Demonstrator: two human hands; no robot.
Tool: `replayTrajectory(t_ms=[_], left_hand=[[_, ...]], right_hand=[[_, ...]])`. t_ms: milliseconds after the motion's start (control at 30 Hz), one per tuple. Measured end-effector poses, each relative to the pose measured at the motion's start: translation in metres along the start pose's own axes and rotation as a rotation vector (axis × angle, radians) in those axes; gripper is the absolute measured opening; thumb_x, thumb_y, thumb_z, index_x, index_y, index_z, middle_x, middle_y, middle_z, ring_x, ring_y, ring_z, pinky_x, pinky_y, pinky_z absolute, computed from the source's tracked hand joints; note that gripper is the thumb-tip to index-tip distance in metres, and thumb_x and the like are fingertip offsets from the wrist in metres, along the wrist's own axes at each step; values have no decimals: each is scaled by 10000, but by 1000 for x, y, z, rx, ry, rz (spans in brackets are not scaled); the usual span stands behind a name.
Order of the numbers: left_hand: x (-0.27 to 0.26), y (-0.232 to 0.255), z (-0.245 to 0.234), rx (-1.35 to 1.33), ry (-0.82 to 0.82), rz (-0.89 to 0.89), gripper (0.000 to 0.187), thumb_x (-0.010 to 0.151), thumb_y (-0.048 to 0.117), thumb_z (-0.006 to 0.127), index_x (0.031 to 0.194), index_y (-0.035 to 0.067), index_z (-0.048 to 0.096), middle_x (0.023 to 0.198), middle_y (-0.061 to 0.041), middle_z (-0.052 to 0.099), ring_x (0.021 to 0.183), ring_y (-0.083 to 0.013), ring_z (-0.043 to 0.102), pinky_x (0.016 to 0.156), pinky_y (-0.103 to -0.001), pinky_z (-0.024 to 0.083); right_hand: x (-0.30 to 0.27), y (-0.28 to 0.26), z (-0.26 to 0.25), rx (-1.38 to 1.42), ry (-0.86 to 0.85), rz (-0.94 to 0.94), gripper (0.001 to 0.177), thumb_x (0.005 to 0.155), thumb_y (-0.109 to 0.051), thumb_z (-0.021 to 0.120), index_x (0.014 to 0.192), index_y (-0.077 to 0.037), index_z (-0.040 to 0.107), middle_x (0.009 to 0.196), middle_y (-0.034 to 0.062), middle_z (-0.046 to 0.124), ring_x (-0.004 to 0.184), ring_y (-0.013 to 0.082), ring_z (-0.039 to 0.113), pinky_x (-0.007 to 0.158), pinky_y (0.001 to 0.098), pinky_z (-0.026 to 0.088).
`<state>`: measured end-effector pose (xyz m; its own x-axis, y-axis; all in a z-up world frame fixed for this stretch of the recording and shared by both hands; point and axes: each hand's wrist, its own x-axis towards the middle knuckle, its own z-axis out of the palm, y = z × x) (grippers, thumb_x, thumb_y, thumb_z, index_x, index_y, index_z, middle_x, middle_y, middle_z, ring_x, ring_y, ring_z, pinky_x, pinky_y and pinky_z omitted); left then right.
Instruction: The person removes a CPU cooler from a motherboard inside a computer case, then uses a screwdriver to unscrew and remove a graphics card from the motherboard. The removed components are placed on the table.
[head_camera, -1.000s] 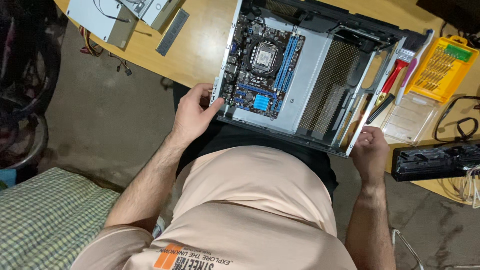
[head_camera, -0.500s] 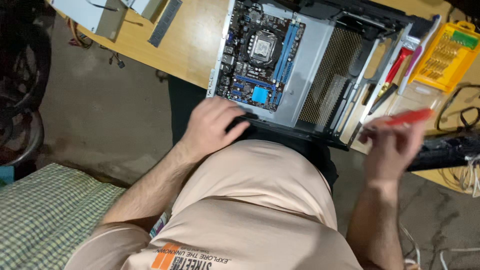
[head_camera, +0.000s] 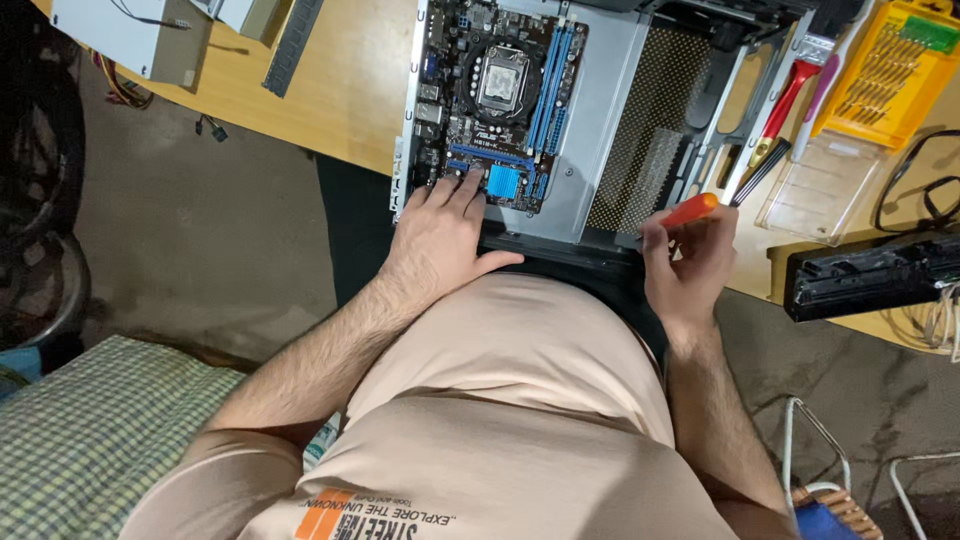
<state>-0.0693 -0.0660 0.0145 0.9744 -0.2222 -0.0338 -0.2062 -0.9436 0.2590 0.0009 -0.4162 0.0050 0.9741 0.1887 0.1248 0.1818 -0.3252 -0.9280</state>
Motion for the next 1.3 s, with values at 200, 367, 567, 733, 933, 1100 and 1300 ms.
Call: replayTrajectory(t_ms=[200,367,567,733,933,1100,1300], left_hand=[[2,-1,-1,-22,9,-8,1006,925,942,821,1293,8,880,1478,-226,836,1268,-408,777,941,-566,633],[2,-4,-1,-22,-51,-5,1010,920,917,836,1374,15,859,1537,-216,806,1255,-391,778,943,-567,639],[4,-1,-7,-15,-112,-16,1030,924,900,840,1445,12,829,1587,-221,774,1268,-397,773,928,-572,639],[2,0,-7,10,-76,-19,1044,929,913,828,1446,7,827,1657,-216,729,1263,-381,756,925,-551,625],[1,1,-4,12,-76,-22,1039,929,896,841,1455,1,827,1632,-218,746,1239,-385,768,906,-548,627],[1,0,1,6,-82,-27,1101,966,947,767,1508,-11,801,1632,-226,747,1236,-382,777,899,-535,612],[1,1,-2,-2,-97,-23,1085,950,913,785,1512,-16,799,1645,-233,747,1236,-396,777,896,-552,603]], right_hand=[[-4,10,3,-97,-28,-21,292,1201,-64,791,1367,31,571,961,269,811,711,400,782,648,448,586],[1,-3,6,-117,-32,-36,267,1208,-50,771,1352,30,561,955,266,815,699,420,796,609,448,570],[-1,-1,5,-121,-36,-37,242,1197,-25,766,1339,35,579,945,271,807,681,417,783,595,440,554],[0,-2,6,-121,-33,-42,217,1190,-10,751,1331,25,589,929,265,812,667,428,787,565,431,538],[-1,1,4,-106,-48,-26,227,1189,-9,763,1326,27,587,914,253,790,656,396,774,561,416,524],[-2,4,5,-51,-8,-13,258,1178,-2,767,1344,50,578,939,262,781,695,410,794,580,443,551],[-5,14,-2,-60,-21,-14,292,1183,-2,796,1366,83,584,973,295,785,707,432,796,577,445,549]])
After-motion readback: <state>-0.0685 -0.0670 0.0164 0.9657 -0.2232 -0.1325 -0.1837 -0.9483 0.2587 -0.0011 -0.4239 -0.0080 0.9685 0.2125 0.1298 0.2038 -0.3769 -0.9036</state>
